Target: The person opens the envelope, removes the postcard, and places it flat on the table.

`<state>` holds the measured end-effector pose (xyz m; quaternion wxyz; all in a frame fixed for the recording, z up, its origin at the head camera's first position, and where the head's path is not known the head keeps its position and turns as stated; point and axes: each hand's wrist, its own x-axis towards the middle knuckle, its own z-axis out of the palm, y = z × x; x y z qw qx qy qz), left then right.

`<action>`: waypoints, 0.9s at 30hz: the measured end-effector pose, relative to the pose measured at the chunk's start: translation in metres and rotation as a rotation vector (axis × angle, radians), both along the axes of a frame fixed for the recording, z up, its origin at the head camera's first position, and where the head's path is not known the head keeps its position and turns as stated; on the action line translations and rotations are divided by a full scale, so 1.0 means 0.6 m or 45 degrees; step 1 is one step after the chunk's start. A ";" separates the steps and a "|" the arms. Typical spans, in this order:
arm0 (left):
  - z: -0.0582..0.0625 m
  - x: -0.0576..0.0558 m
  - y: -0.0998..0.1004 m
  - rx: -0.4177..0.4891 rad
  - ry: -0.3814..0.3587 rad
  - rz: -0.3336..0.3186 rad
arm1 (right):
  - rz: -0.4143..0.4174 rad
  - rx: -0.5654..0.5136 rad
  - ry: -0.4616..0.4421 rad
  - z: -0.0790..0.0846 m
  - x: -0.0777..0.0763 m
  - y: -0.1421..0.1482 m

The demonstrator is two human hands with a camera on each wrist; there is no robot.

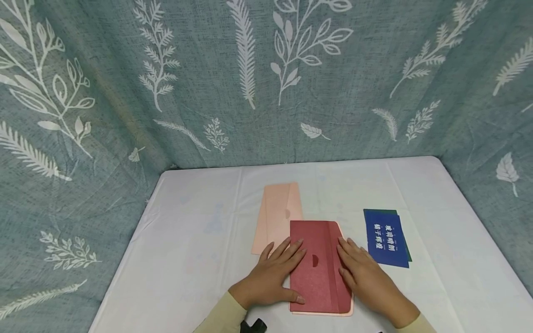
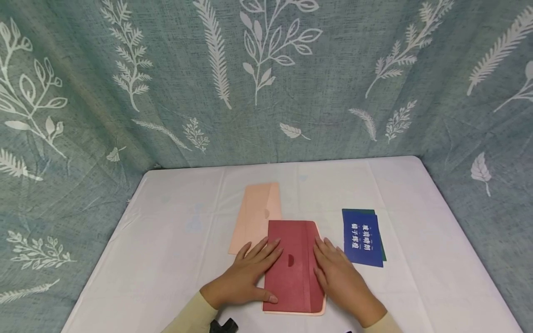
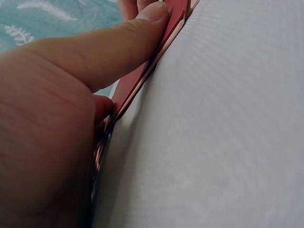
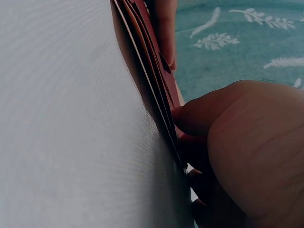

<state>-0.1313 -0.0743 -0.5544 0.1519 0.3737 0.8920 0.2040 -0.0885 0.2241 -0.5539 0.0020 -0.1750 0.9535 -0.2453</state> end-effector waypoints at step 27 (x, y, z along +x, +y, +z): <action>0.003 0.050 0.073 0.033 0.080 0.303 | 0.007 -0.080 -0.039 0.005 0.003 0.002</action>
